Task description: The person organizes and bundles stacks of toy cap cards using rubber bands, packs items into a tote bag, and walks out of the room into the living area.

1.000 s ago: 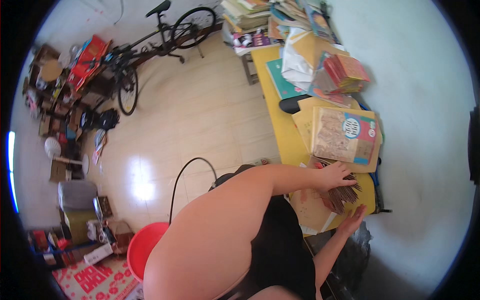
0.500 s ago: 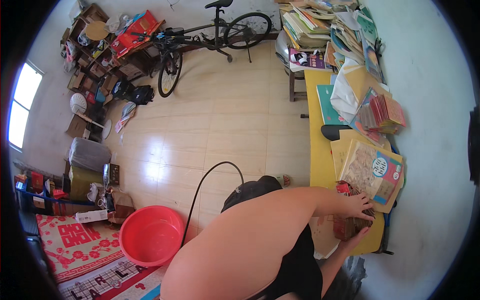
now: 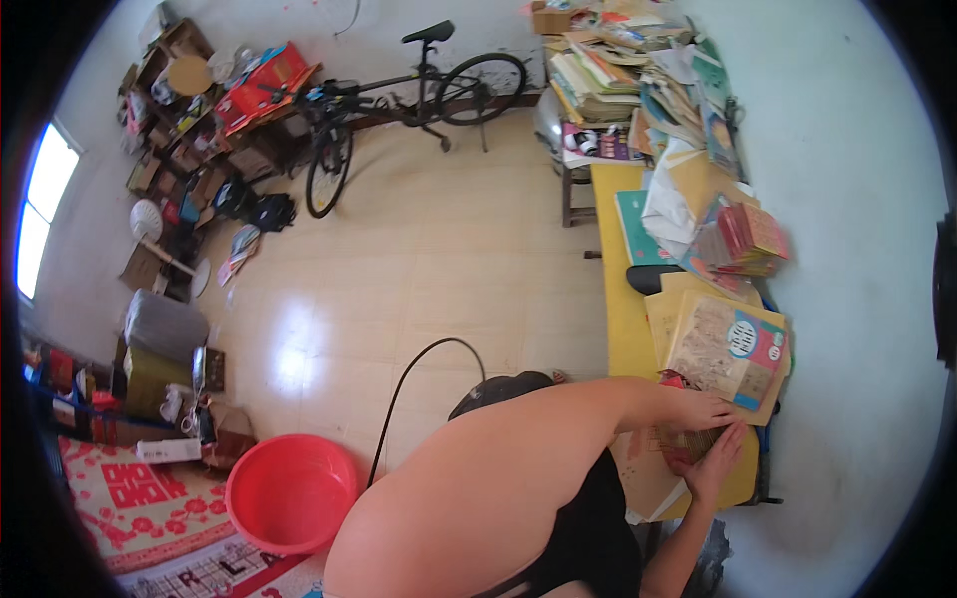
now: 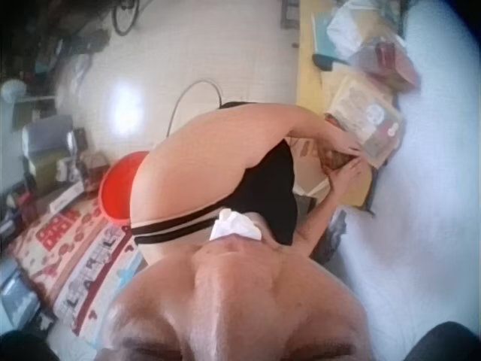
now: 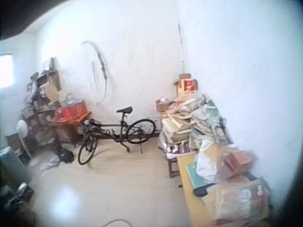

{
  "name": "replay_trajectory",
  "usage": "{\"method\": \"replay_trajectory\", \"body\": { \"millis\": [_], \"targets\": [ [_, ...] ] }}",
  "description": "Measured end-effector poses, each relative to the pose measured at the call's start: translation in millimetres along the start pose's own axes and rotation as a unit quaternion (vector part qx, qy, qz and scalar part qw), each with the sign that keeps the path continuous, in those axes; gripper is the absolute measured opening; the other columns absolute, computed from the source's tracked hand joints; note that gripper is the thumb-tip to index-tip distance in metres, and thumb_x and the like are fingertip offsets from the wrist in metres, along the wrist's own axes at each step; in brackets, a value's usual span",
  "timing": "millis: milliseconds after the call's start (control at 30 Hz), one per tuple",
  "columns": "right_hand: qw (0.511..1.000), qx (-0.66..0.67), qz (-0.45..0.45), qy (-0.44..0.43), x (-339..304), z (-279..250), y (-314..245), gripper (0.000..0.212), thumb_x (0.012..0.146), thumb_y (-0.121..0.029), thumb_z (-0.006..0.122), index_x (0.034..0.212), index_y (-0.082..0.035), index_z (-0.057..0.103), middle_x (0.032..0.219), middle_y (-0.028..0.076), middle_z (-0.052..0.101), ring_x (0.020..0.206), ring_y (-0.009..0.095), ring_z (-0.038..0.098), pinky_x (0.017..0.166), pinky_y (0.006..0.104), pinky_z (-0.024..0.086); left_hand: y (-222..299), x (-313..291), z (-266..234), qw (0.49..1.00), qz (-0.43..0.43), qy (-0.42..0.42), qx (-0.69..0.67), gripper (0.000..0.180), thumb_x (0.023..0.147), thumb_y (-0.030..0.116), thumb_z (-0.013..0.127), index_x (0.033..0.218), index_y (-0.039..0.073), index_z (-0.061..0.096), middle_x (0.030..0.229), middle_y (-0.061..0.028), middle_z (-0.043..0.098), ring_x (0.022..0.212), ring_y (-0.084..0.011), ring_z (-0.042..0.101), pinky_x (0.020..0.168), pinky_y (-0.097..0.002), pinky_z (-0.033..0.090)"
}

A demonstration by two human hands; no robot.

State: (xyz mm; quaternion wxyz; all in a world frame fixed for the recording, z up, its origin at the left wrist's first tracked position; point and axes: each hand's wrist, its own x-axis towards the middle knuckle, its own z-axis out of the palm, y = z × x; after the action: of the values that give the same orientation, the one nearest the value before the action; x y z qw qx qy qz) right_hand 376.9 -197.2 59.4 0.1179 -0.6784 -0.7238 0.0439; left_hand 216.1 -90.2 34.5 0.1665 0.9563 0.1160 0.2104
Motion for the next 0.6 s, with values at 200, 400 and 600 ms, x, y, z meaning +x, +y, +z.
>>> {"method": "replay_trajectory", "body": {
  "millis": [200,400,600],
  "targets": [
    [0.993,0.006,-0.013,-0.117,23,-29,-18,0.121,0.036,-0.036,0.087,0.136,-0.002,0.027,0.136,0.02,0.032,0.125,0.038,0.031,0.105,0.0499,0.024,-4,-8,-8,0.994,0.081,0.029,-0.064,0.099,0.055,0.007,0.073,0.14,0.004,0.022,0.124,-0.0204,0.04,0.115,-0.0369,0.043,0.098,-0.0418,0.036],
    [0.997,-0.02,-0.044,-0.058,20,5,-6,0.118,0.034,-0.049,0.085,0.13,-0.001,0.036,0.119,0.016,0.042,0.114,0.036,0.04,0.098,0.0474,0.031,-7,-8,-20,0.992,0.002,-0.067,-0.108,0.12,0.038,0.018,0.083,0.14,0.006,0.022,0.125,-0.0186,0.039,0.115,-0.0383,0.041,0.1,-0.0425,0.035],
    [0.999,-0.004,-0.019,-0.026,17,-6,-16,0.115,0.036,-0.048,0.085,0.132,-0.008,0.035,0.123,0.017,0.04,0.114,0.037,0.042,0.093,0.0476,0.035,-21,-29,-45,0.99,-0.103,0.03,-0.089,0.08,0.056,0.035,0.079,0.124,0.005,0.048,0.11,-0.0129,0.055,0.11,-0.0331,0.048,0.095,-0.0418,0.038]
  ]
}}
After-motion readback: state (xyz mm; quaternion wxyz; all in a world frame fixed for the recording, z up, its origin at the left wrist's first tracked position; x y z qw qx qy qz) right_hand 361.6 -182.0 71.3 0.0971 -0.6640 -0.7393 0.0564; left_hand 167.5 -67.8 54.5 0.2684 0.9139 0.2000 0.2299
